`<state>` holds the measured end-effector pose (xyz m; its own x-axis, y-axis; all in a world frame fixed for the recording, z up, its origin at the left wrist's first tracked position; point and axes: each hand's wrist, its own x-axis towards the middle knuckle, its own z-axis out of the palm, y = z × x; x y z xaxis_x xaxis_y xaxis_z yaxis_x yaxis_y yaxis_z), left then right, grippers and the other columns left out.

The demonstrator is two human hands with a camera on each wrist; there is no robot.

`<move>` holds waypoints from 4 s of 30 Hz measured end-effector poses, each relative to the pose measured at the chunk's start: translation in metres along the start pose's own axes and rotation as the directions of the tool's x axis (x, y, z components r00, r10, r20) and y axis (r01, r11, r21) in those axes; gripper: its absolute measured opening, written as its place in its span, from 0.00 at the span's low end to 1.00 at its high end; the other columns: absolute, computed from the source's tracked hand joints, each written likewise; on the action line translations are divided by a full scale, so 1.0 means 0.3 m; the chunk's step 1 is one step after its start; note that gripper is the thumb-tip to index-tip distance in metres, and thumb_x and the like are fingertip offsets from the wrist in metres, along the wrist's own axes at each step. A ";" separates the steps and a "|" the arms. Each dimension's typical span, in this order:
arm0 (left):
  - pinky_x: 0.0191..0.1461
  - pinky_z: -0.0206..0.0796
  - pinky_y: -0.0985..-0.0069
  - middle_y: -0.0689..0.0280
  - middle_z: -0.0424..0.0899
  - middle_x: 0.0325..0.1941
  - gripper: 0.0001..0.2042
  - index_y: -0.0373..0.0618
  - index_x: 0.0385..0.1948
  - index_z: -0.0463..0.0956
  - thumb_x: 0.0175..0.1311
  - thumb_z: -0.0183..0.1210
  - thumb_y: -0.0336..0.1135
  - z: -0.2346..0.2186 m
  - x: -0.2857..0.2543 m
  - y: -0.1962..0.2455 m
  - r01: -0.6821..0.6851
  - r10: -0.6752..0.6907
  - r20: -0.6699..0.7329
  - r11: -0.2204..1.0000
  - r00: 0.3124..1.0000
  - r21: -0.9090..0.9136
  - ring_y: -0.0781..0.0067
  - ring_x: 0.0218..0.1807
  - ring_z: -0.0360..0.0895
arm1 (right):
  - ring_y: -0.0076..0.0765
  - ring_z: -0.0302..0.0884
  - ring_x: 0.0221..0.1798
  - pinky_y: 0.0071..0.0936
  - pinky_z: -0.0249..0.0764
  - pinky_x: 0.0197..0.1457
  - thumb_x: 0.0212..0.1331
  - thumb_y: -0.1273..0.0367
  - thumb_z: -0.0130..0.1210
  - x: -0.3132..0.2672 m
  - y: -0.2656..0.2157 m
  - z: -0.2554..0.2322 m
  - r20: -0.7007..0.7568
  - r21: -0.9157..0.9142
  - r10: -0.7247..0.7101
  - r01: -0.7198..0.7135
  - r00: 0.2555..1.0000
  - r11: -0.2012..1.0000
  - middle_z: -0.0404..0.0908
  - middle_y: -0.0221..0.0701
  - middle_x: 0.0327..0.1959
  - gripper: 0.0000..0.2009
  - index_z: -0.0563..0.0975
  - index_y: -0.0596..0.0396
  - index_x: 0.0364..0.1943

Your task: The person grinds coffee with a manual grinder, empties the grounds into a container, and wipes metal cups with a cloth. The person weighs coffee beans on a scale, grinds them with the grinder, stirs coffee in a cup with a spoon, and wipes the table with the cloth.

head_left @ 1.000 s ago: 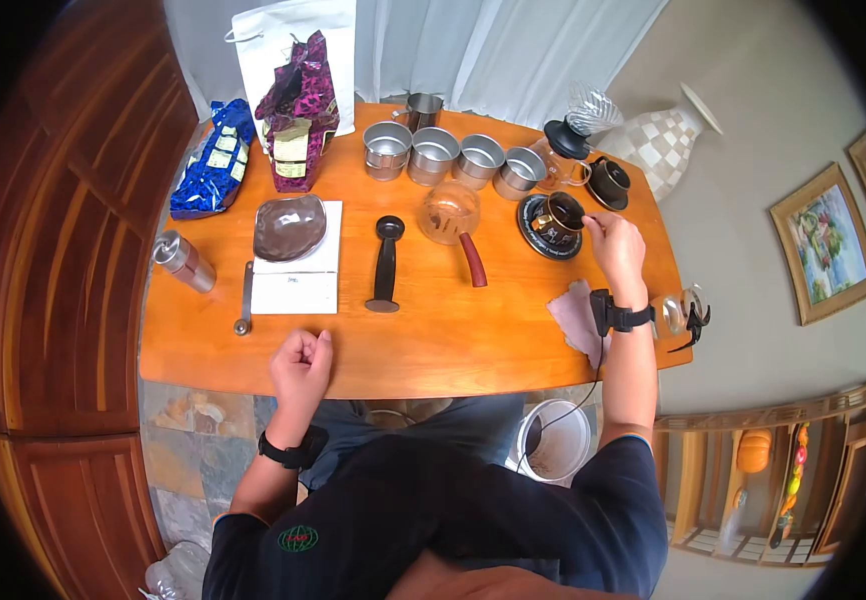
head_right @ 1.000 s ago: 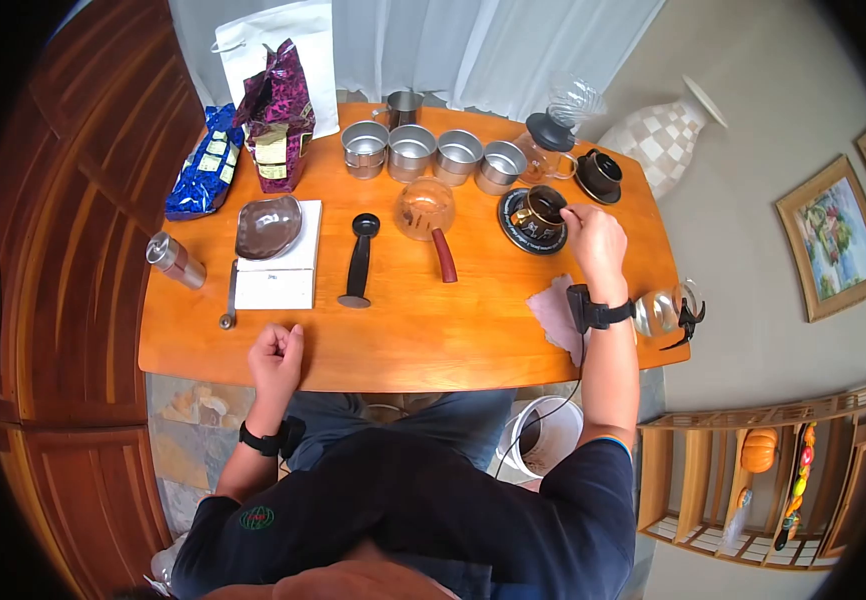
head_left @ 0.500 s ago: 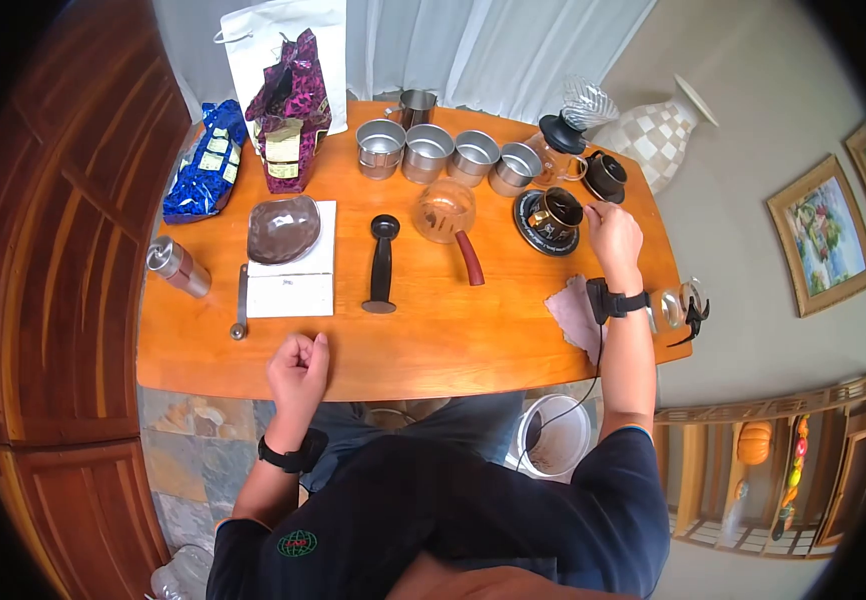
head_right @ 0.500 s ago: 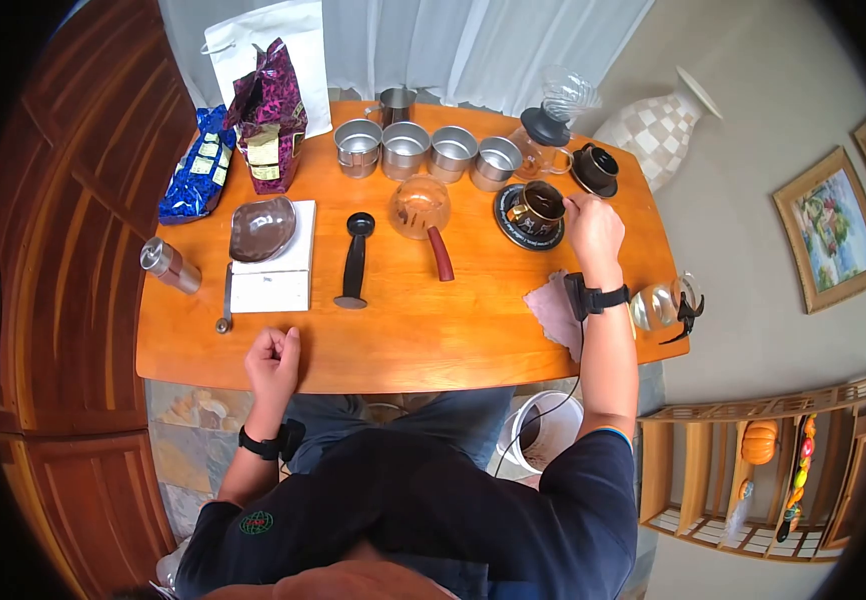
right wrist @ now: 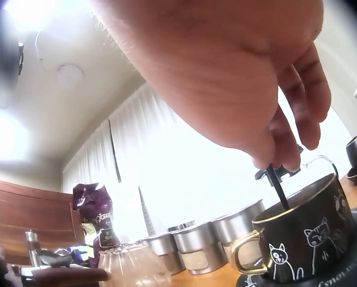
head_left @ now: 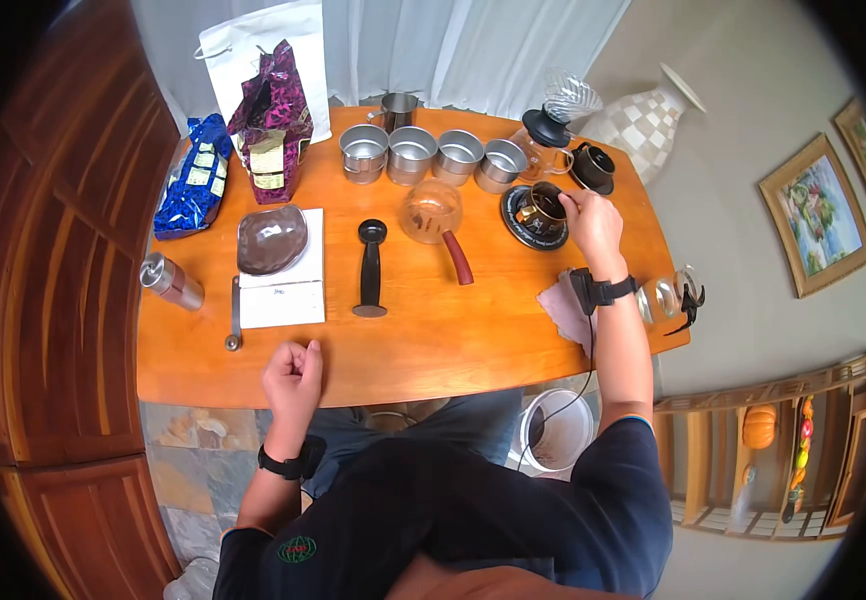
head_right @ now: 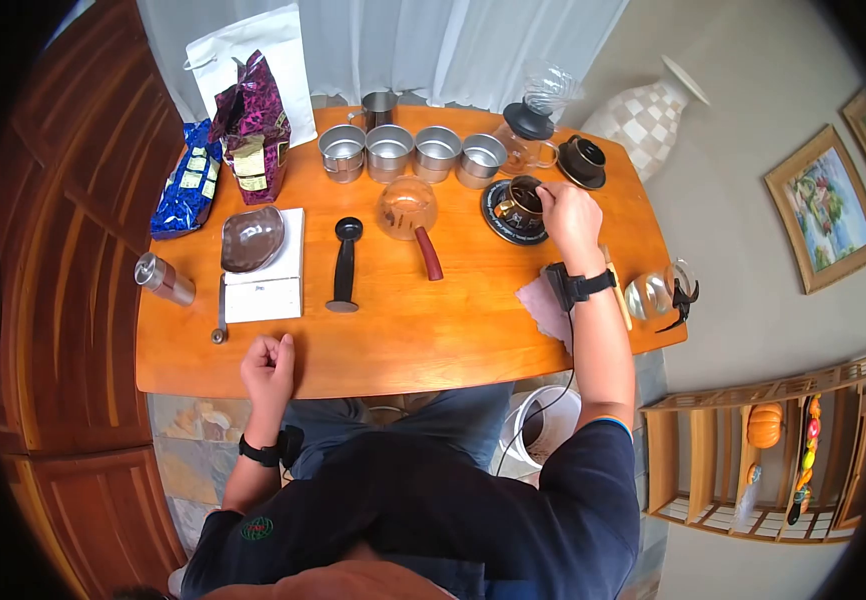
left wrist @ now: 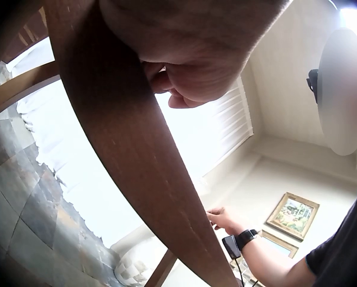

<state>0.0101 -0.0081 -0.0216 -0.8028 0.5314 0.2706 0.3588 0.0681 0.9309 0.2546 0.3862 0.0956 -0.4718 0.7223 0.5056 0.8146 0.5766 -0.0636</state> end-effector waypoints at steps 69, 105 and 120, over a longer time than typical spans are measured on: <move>0.24 0.49 0.84 0.78 0.63 0.17 0.16 0.42 0.19 0.68 0.67 0.64 0.29 0.000 -0.007 -0.023 0.019 -0.019 0.013 0.999 1.000 -0.036 0.89 0.22 0.56 | 0.51 0.85 0.37 0.42 0.79 0.40 0.61 0.62 0.62 -0.049 -0.032 -0.098 0.093 0.056 -0.006 0.001 0.996 0.998 0.86 0.40 0.32 0.08 0.88 0.48 0.35; 0.25 0.50 0.85 0.78 0.63 0.17 0.16 0.42 0.19 0.68 0.67 0.64 0.28 0.002 -0.006 -0.011 0.023 -0.022 0.002 0.999 1.000 -0.027 0.89 0.23 0.56 | 0.49 0.85 0.39 0.40 0.79 0.41 0.62 0.61 0.61 -0.066 0.045 -0.046 0.030 -0.062 0.015 -0.013 0.999 0.998 0.87 0.39 0.36 0.09 0.88 0.50 0.36; 0.25 0.50 0.84 0.78 0.63 0.18 0.17 0.43 0.18 0.67 0.67 0.64 0.28 0.003 -0.003 0.001 0.007 -0.007 0.003 1.000 1.000 -0.013 0.89 0.23 0.56 | 0.47 0.84 0.37 0.40 0.80 0.40 0.61 0.64 0.61 -0.041 -0.002 -0.017 -0.023 0.031 -0.089 0.090 0.996 0.995 0.86 0.37 0.31 0.07 0.87 0.50 0.33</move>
<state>0.0113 -0.0079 -0.0218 -0.8039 0.5332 0.2636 0.3470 0.0605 0.9359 0.2617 0.3750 0.0939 -0.5349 0.6591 0.5287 0.7580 0.6508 -0.0444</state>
